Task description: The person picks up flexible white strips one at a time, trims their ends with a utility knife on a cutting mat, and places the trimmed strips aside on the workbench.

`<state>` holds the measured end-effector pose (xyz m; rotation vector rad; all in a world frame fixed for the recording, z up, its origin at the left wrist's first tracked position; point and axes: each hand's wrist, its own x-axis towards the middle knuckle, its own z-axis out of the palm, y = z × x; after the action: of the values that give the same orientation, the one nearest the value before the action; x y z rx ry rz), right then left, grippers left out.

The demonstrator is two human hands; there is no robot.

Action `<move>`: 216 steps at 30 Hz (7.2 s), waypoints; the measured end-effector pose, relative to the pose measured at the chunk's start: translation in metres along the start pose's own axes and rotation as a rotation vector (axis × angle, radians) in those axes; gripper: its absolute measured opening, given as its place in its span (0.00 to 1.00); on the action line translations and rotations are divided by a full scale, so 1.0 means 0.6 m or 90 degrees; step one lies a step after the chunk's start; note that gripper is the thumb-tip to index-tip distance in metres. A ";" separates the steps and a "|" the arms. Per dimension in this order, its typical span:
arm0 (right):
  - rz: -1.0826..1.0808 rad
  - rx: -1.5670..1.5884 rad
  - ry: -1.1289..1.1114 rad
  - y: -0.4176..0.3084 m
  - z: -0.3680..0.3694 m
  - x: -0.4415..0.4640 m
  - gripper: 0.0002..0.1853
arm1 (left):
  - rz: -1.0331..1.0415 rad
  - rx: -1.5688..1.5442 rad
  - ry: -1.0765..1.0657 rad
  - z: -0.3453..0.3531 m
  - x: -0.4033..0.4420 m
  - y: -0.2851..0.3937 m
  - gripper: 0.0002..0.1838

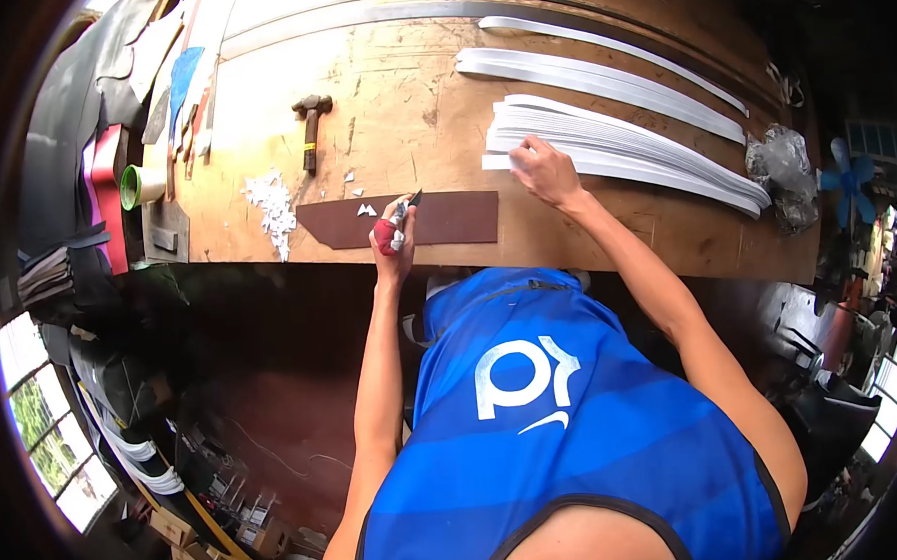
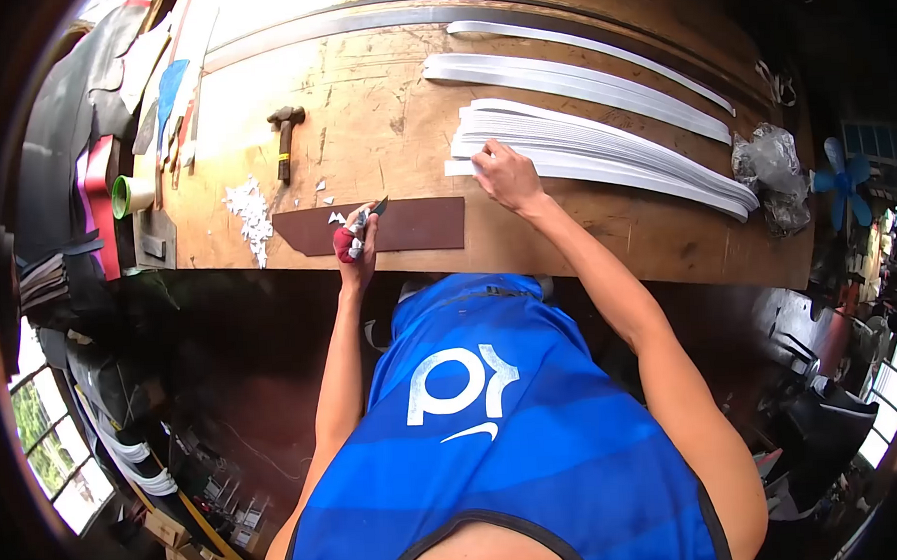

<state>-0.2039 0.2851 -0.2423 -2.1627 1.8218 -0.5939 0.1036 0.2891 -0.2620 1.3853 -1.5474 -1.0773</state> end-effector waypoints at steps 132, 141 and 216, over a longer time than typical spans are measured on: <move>-0.230 0.075 -0.094 -0.152 0.180 -0.032 0.08 | -0.001 0.087 0.054 0.021 -0.129 -0.036 0.17; -0.230 0.039 -0.058 -0.155 0.190 -0.039 0.07 | 0.017 0.106 0.075 0.029 -0.125 -0.049 0.18; -0.178 -0.046 -0.002 -0.169 0.192 -0.077 0.13 | 0.151 0.066 -0.491 -0.094 0.036 -0.079 0.17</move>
<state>-0.0681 0.3413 -0.3061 -2.4877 1.5728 -0.5887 0.1697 0.2605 -0.2873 0.8346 -2.2670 -1.4869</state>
